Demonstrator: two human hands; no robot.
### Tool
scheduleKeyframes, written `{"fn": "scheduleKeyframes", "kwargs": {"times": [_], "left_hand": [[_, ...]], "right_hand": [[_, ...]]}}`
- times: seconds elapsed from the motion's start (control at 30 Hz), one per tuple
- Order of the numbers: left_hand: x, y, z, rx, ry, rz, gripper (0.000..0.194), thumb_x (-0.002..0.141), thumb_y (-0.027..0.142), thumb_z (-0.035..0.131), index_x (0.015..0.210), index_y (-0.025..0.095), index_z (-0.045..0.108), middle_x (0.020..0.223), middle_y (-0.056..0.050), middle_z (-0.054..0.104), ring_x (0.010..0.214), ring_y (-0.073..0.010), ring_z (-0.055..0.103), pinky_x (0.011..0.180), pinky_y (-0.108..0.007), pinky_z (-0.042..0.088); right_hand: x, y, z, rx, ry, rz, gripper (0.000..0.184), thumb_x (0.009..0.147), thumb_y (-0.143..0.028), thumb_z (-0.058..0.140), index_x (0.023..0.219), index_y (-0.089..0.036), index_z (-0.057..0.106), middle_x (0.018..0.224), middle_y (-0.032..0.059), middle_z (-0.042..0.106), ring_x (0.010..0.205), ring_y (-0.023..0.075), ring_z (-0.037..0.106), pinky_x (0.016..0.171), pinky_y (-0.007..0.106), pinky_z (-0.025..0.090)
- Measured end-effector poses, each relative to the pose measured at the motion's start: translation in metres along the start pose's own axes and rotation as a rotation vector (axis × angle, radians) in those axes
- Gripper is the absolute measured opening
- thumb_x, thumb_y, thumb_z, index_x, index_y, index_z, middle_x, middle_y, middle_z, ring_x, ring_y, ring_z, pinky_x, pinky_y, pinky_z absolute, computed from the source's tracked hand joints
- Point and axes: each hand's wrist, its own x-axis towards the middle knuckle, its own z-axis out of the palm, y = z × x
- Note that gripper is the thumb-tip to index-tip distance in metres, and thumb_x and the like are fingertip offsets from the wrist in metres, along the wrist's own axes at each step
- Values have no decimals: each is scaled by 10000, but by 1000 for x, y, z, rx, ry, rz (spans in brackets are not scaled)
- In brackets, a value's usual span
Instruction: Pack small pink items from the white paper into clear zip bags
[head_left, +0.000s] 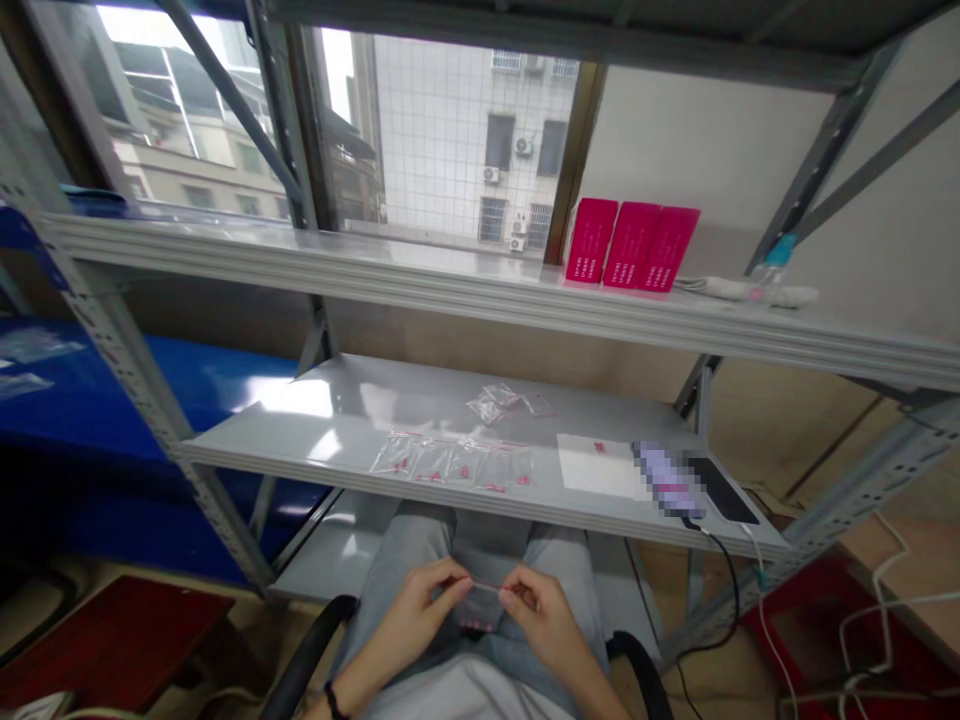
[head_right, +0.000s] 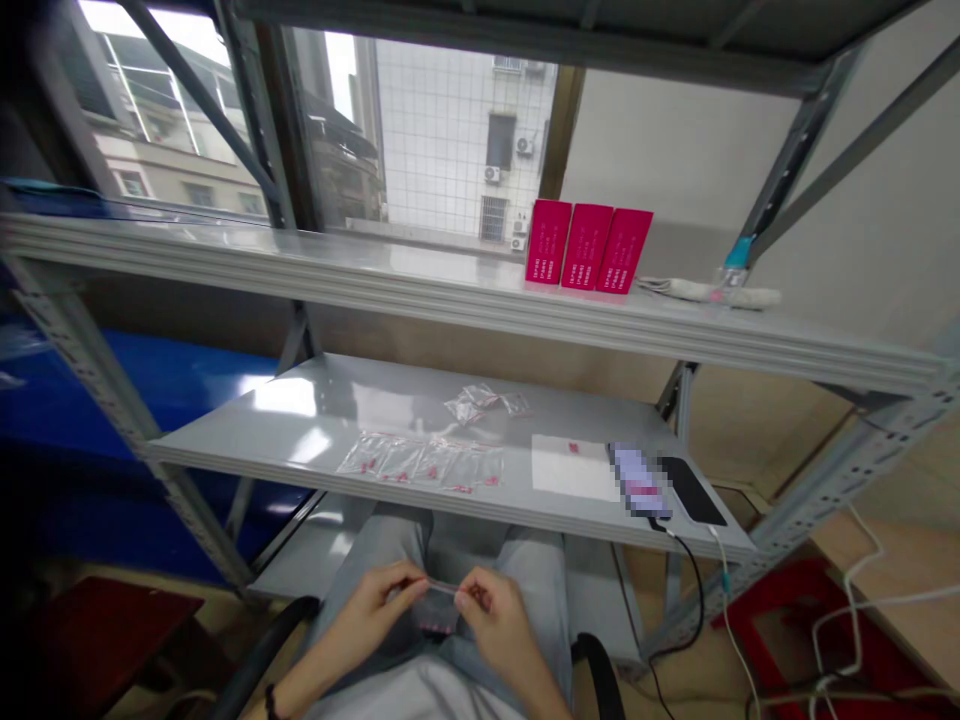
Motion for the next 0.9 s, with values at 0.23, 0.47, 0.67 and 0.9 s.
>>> {"fn": "scheduleKeyframes", "kwargs": {"times": [0.23, 0.47, 0.67, 0.9], "left_hand": [[-3, 0, 12, 5, 7, -32, 387, 912, 502, 552, 719, 196, 690, 699, -29, 678, 711, -200, 611, 681, -279, 426], [-5, 3, 16, 71, -54, 25, 360, 942, 488, 524, 762, 217, 678, 767, -30, 682, 766, -200, 625, 731, -276, 424], [-3, 21, 9, 154, -58, 12, 378, 903, 451, 586, 619, 205, 628, 615, -10, 632, 601, -169, 556, 587, -264, 350], [43, 63, -91, 48, 123, 23, 339, 821, 517, 649, 711, 214, 756, 667, -17, 693, 670, -205, 583, 618, -262, 411]], "right_hand": [[-1, 8, 11, -127, 25, -115, 455, 922, -576, 550, 695, -185, 606, 678, -2, 545, 667, 154, 497, 619, 262, 346], [-2, 5, 18, -96, -14, -112, 406, 932, -549, 551, 741, -195, 608, 701, -8, 565, 670, 153, 519, 618, 259, 365], [-3, -15, 7, -278, -25, -135, 369, 946, -457, 561, 676, -205, 549, 662, -19, 548, 648, 149, 510, 621, 267, 339], [0, -12, -57, -82, 297, -89, 404, 946, -563, 507, 741, -217, 554, 666, -18, 497, 623, 155, 467, 585, 264, 346]]}}
